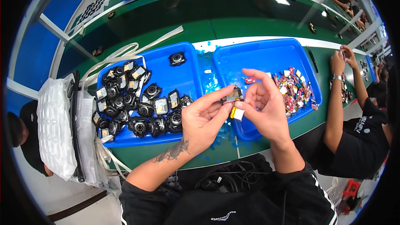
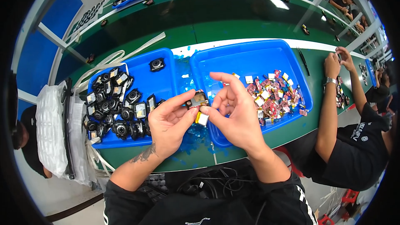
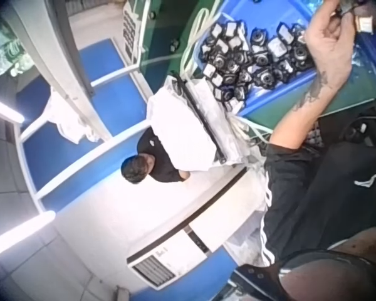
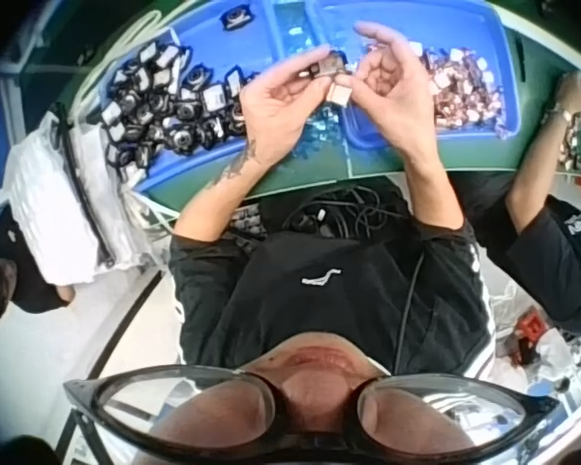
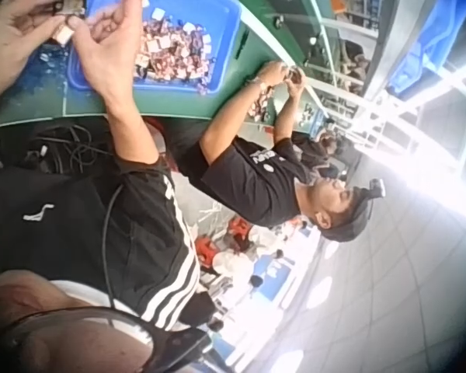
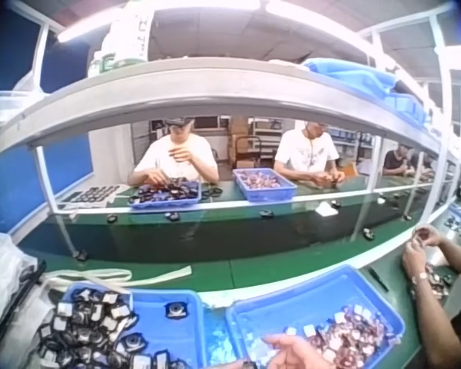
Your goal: Manually assemble components of a portable electronic device, specifically attaching thin strips and wiring.
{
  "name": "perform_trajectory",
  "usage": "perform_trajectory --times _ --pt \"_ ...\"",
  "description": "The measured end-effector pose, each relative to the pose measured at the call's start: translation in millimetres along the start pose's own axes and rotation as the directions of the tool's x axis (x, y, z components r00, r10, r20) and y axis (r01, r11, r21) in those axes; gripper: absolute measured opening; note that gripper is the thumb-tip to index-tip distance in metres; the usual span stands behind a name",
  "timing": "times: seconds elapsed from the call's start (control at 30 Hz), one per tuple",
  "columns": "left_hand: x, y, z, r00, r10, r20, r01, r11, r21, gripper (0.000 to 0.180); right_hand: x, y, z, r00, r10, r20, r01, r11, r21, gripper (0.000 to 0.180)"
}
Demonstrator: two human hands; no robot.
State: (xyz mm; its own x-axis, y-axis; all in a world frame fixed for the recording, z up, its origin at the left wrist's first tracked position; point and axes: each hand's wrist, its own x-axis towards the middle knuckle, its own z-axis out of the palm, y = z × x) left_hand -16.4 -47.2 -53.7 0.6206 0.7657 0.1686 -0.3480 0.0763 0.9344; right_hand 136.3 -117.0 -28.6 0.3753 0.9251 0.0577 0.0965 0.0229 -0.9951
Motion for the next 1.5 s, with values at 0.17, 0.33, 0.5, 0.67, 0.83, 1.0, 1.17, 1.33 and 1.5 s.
perform_trajectory --times 0.17,0.33,0.5,0.67,0.83,1.0,1.17,1.33,1.5 --pt "0.8 -0.1 3.3 0.998 -0.043 -0.043 0.04 0.997 -0.064 0.048 1.0 0.9 7.5 1.0 0.004 -0.004 -0.004 1.0 0.019 0.057" --pt "4.6 3.0 -0.9 0.988 -0.071 -0.137 0.055 0.992 -0.113 0.058 3.5 5.0 25.9 0.984 -0.168 -0.059 0.16 0.979 -0.127 0.056" --pt "9.5 16.7 -9.6 0.94 0.221 -0.259 -0.194 0.973 0.129 0.044 68.7 -10.5 -10.7 0.989 -0.052 0.139 0.058 0.997 -0.04 0.058" --pt "-28.1 136.6 -27.7 0.576 0.663 0.478 -0.792 0.597 0.125 0.015 217.8 8.8 -12.4 0.988 0.148 0.049 -0.123 0.932 -0.34 0.066" --pt "-62.6 186.2 18.0 0.567 0.747 0.348 -0.806 0.414 0.423 0.018 264.2 70.3 -38.1 0.989 -0.053 -0.141 -0.071 0.662 -0.746 0.065" --pt "-82.1 217.7 24.2 0.605 0.619 0.5 -0.789 0.382 0.481 0.025 267.1 71.4 -62.7 0.986 0.016 -0.166 -0.117 0.776 -0.62 0.064" --pt "-76.1 224.6 -10.6 0.433 0.518 0.738 -0.896 0.16 0.414 0.01 226.4 31.2 -57.3 0.99 -0.132 -0.049 0.07 0.766 -0.639 0.039" --pt "37.8 124.2 -41.0 0.911 0.361 0.201 -0.284 0.193 0.939 0.016 129.5 -26.9 -82.9 0.968 -0.245 0.053 0.224 0.751 -0.621 0.015" --pt "76.0 29.0 -86.2 0.993 -0.085 0.087 -0.105 -0.247 0.963 0.035 69.2 -14.9 -76.0 0.894 -0.085 0.439 0.418 0.51 -0.752 0.017"
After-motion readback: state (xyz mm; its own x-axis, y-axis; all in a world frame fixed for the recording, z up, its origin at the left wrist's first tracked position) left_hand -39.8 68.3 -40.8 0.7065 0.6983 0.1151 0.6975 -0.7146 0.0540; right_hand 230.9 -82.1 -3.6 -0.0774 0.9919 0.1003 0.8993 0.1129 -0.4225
